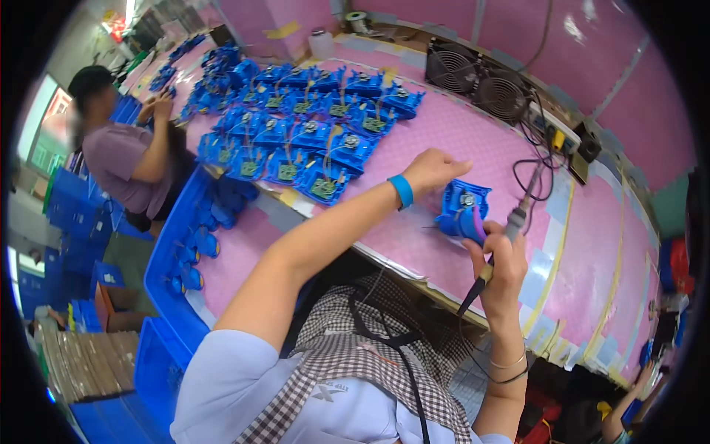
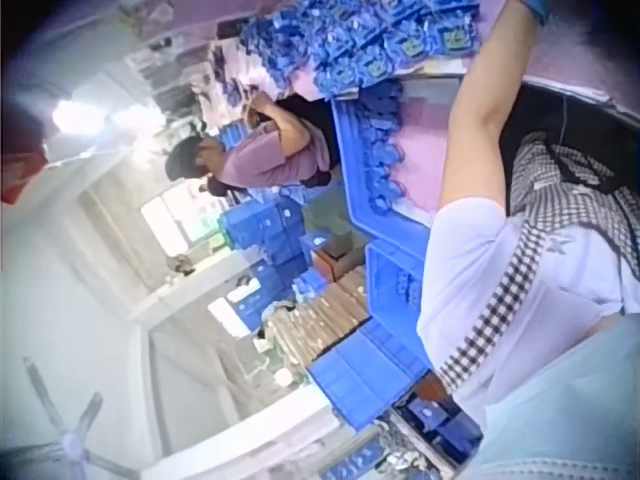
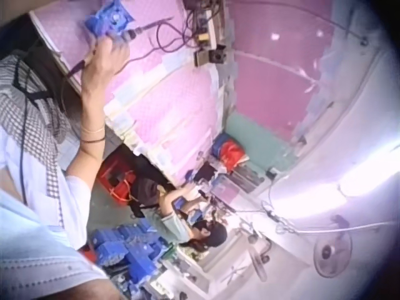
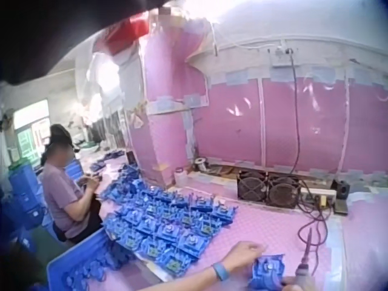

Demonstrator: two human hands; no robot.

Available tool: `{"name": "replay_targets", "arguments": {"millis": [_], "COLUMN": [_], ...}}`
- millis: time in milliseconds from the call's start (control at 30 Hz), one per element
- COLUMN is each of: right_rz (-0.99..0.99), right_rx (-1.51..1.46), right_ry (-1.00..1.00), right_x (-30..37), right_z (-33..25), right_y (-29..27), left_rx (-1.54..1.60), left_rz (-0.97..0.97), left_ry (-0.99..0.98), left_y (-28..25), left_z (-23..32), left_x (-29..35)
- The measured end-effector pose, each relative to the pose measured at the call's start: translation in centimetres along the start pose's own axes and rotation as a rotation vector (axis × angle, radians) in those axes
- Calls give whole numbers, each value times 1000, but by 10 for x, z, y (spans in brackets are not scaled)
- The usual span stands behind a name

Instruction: Soldering electronic components onto blue cooling fan housings at a factory workbench.

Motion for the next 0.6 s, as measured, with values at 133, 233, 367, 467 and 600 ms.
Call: {"name": "replay_targets", "arguments": {"millis": [133,233,367,467,600], "right_rz": [-65,-141,76,111,-170], "right_rx": [176,119,-96,58,-208], "right_ry": [-19,20,111,115,244], "right_x": [34,58,48,19,-4], "right_z": [-28,-37,-13,18,53], "right_y": [22,35,16,5,20], "left_rx": [164,-25,-409,-537,-454], "left_rz": [452,294,194,57,-4], "left_ry": [427,203,265,229,145], "left_y": [-37,-37,-21,-2,7], "left_z": [34,25,26,21,10], "left_x": [78,134,154,146,141]}}
Point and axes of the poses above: each hand's wrist, its own x-axis away from the middle knuckle, its own y-axis out of the palm, z = x × y, the point moved 5 cm from there along -x, towards the middle knuckle, and after that the axes turned 9 degrees about y, right-handed, at the moved point
